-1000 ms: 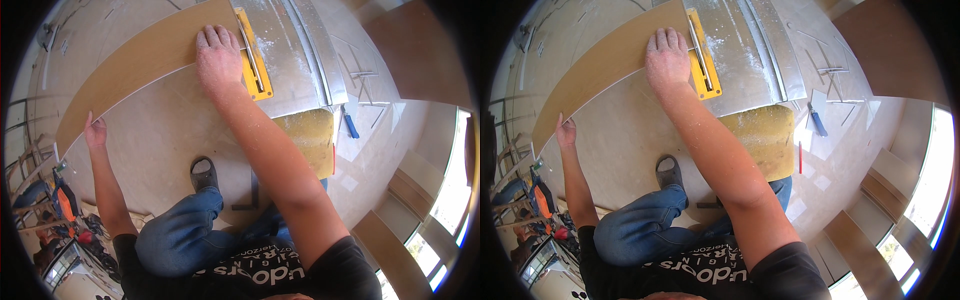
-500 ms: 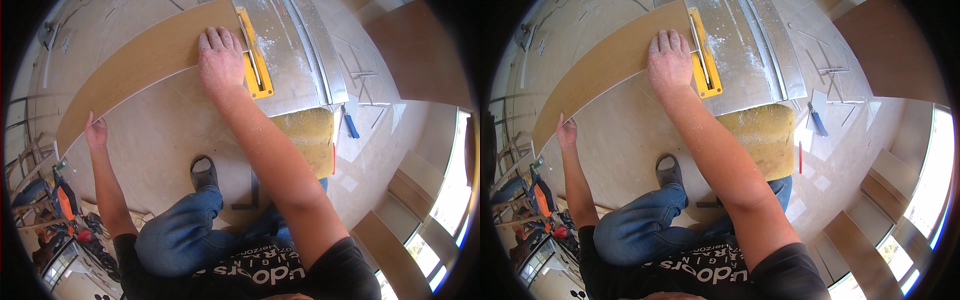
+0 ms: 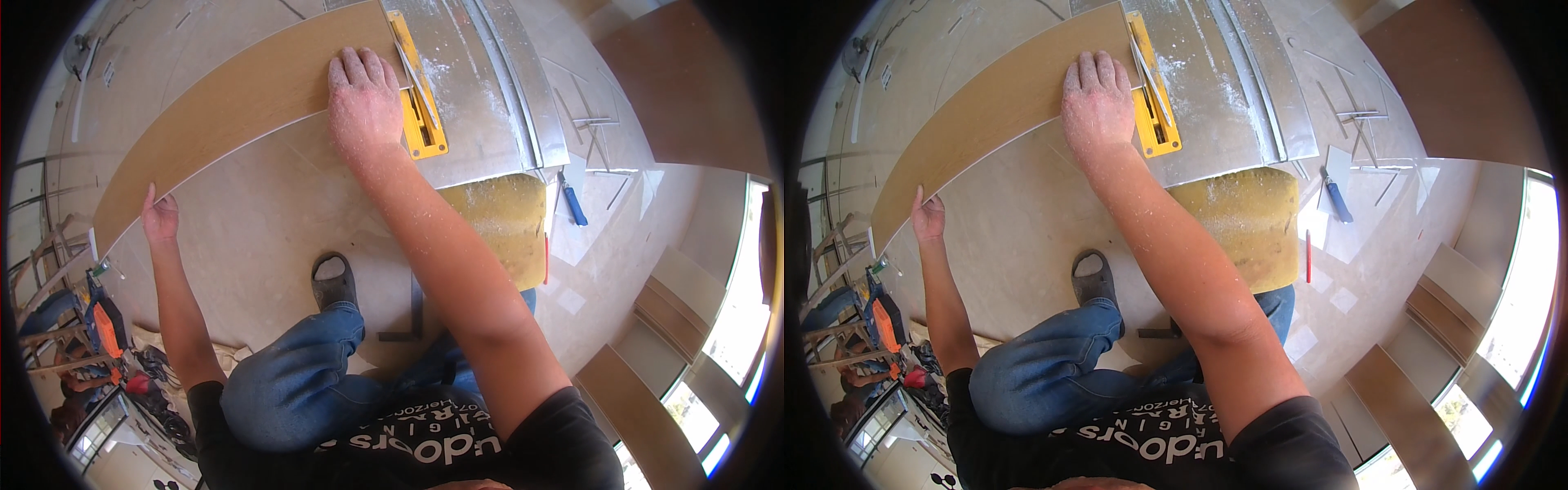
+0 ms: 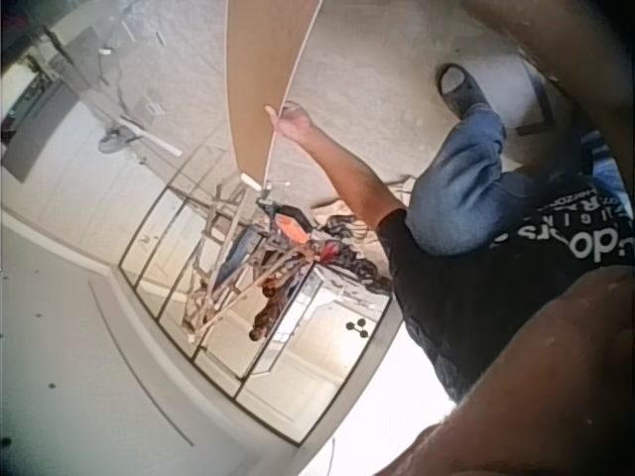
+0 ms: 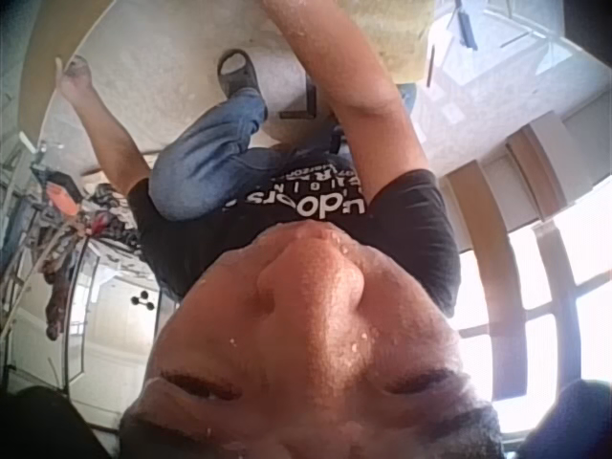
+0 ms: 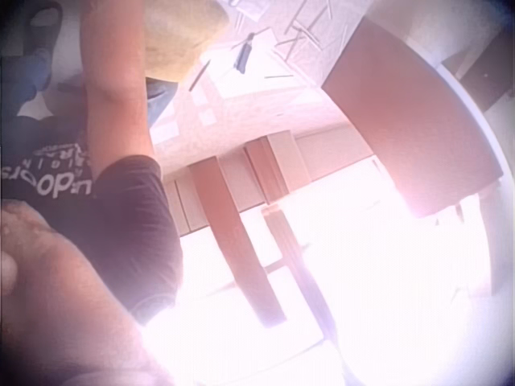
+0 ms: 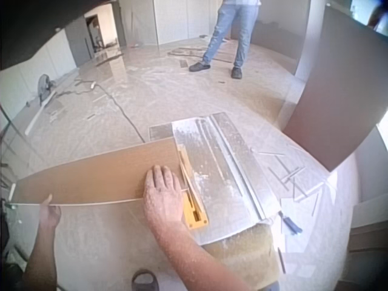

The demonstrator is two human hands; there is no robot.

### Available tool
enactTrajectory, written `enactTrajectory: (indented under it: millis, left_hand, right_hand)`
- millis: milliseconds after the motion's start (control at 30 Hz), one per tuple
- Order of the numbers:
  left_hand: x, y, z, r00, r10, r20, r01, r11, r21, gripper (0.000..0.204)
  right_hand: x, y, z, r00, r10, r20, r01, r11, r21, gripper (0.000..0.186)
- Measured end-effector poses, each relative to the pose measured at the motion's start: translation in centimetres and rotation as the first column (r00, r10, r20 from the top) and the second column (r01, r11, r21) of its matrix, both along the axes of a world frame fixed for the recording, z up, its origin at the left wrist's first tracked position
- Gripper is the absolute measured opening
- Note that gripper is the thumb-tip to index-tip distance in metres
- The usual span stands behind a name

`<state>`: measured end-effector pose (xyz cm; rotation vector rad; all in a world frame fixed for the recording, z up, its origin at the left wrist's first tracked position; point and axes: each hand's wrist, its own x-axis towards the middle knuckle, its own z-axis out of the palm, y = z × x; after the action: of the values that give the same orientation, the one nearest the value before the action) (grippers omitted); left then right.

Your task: The person measures and marks a flooring board using a square and a pencil, then feeds the board into a table saw to cut it.

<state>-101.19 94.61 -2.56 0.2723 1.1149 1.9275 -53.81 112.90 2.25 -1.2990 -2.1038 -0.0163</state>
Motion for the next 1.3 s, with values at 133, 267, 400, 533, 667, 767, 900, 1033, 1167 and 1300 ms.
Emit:
enactTrajectory:
  millis: [133,267,400,533,667,767,900,1033,1167,1300]
  left_hand:
    - [0.5,-0.2,0.1,1.0,0.011,-0.016,-0.011,1.0,-0.013,0.029]
    - [0.6,-0.4,0.2,1.0,0.002,-0.001,-0.002,1.0,-0.003,0.031]
    - [0.8,-0.7,0.1,1.0,0.016,-0.004,-0.016,1.0,0.003,0.031]
    - [0.8,-1.2,0.4,1.0,-0.006,0.0,0.006,1.0,0.012,0.03]
    - [1.0,-1.4,0.0,1.0,-0.006,0.006,0.006,1.0,0.002,0.03]
    - [0.9,-1.6,0.2,1.0,-0.017,0.022,0.017,1.0,0.009,0.03]
    - [0.8,-1.9,0.1,0.999,-0.018,0.042,0.017,1.0,0.012,0.03]
    - [0.8,-2.4,0.0,1.0,0.0,0.007,0.0,1.0,-0.009,0.03]
    - [1.3,-2.3,0.0,1.0,0.014,-0.004,-0.014,1.0,-0.017,0.03]
    - [1.5,-2.6,0.1,1.0,0.009,-0.012,-0.01,1.0,-0.022,0.03]
  right_hand:
    - [0.1,-0.3,0.2,1.0,0.002,-0.013,-0.003,1.0,-0.028,0.041]
    - [0.3,-0.5,0.2,1.0,0.003,-0.018,-0.004,1.0,-0.021,0.041]
    - [0.5,-0.7,0.1,0.999,-0.003,0.032,0.002,1.0,0.019,0.04]
    - [0.5,-1.0,0.2,0.999,-0.009,0.043,0.008,0.999,0.032,0.039]
    - [0.7,-1.2,0.0,0.999,-0.007,0.048,0.007,1.0,0.011,0.041]
    - [0.8,-1.4,0.2,0.998,-0.006,0.058,0.007,1.0,-0.006,0.042]
    - [0.9,-1.6,0.2,0.999,0.0,0.042,0.0,1.0,-0.011,0.043]
    - [1.0,-2.1,0.5,1.0,0.002,-0.031,-0.003,1.0,-0.008,0.041]
    - [1.2,-2.1,0.3,1.0,0.007,0.013,-0.007,1.0,-0.002,0.042]
    - [1.2,-2.3,0.3,1.0,0.009,0.02,-0.009,1.0,-0.002,0.042]
